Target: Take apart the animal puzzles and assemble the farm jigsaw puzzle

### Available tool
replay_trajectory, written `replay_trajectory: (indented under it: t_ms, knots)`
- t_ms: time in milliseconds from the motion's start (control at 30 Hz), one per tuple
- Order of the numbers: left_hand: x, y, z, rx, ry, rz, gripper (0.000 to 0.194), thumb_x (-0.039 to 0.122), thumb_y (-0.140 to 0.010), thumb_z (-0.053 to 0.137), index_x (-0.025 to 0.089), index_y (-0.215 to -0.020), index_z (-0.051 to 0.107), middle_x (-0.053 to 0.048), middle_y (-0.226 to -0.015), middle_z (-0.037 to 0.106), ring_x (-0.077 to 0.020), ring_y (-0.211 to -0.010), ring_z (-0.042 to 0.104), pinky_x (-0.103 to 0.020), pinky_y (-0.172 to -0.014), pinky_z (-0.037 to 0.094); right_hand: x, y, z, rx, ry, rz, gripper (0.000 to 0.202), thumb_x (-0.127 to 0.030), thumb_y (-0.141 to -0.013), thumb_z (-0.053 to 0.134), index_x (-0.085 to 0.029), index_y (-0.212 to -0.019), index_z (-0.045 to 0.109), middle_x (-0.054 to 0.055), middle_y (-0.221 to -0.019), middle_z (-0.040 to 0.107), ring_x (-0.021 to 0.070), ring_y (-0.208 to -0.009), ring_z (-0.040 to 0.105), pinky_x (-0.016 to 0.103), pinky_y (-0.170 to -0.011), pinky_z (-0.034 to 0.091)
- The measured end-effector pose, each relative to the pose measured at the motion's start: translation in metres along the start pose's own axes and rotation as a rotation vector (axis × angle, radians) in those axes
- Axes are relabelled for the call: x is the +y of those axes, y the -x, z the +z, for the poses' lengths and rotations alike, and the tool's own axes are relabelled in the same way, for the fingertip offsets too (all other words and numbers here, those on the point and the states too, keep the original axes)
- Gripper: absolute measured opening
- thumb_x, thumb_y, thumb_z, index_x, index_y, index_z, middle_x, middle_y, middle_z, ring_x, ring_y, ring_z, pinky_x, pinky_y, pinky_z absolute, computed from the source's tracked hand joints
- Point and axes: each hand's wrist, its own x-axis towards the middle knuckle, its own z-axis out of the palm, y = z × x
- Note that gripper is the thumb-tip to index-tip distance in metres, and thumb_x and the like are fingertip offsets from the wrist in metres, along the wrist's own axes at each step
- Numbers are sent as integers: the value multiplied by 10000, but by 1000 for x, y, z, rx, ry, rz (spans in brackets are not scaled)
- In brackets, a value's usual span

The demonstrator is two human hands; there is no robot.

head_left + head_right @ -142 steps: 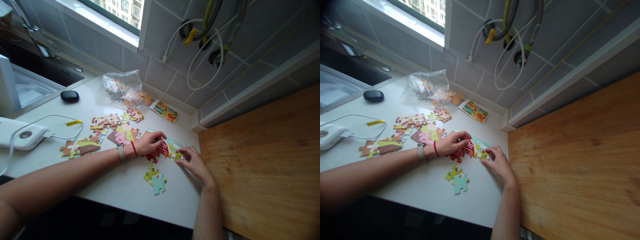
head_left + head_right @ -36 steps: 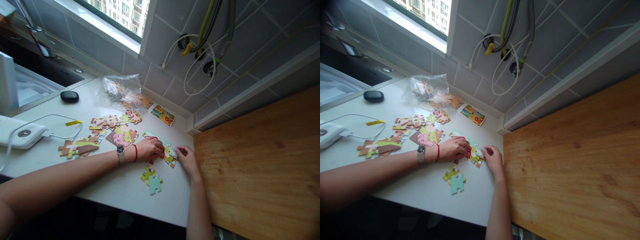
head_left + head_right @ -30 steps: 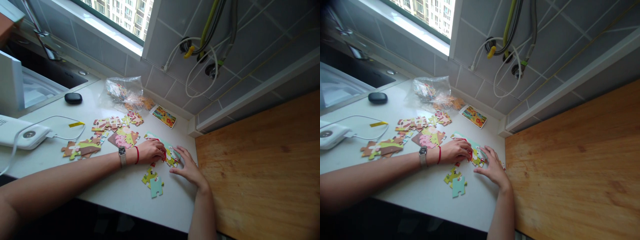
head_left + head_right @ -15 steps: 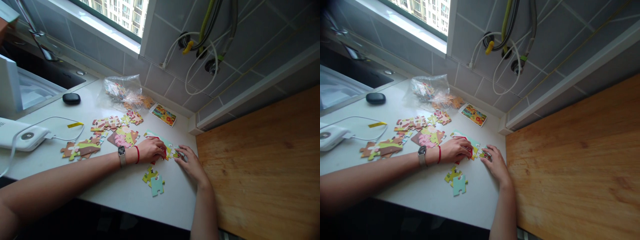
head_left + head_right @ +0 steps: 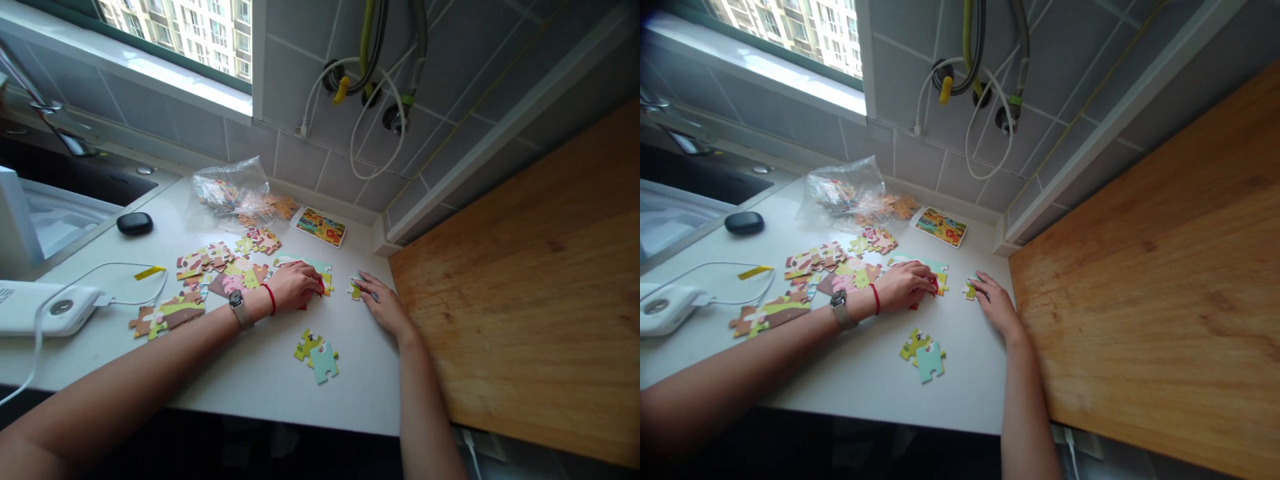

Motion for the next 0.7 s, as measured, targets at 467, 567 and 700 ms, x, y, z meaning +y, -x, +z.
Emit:
replay_trajectory:
  t_ms: [467, 567, 700]
  knots:
    - [3, -1, -4, -3, 86, 92, 207, 223, -894, 644, 231, -1062, 764, -75, -1168, 733, -234, -1063, 666, -398, -1004, 499, 14, -10, 20, 194, -2, 19, 470, -67, -864, 545, -302, -1184, 797, 30, -1479, 632, 229, -1447, 519, 466, -1261, 350]
    - [5, -2, -2, -7, 100, 79, 186, 243, -953, 607, 222, -1068, 752, -86, -1167, 727, -226, -1074, 663, -390, -1007, 505, 13, -11, 22, 216, 20, 21, 487, -50, -849, 525, -288, -1169, 806, 36, -1460, 646, 235, -1430, 535, 448, -1248, 378]
    - [8, 1, 5, -19, 36, -20, 263, 300, -975, 598, 217, -1192, 723, -119, -1332, 665, -264, -1206, 628, -431, -1078, 492, 11, -11, 21, 241, 53, 41, 413, -103, -891, 527, -263, -1133, 821, 66, -1416, 670, 246, -1294, 642, 425, -1165, 476]
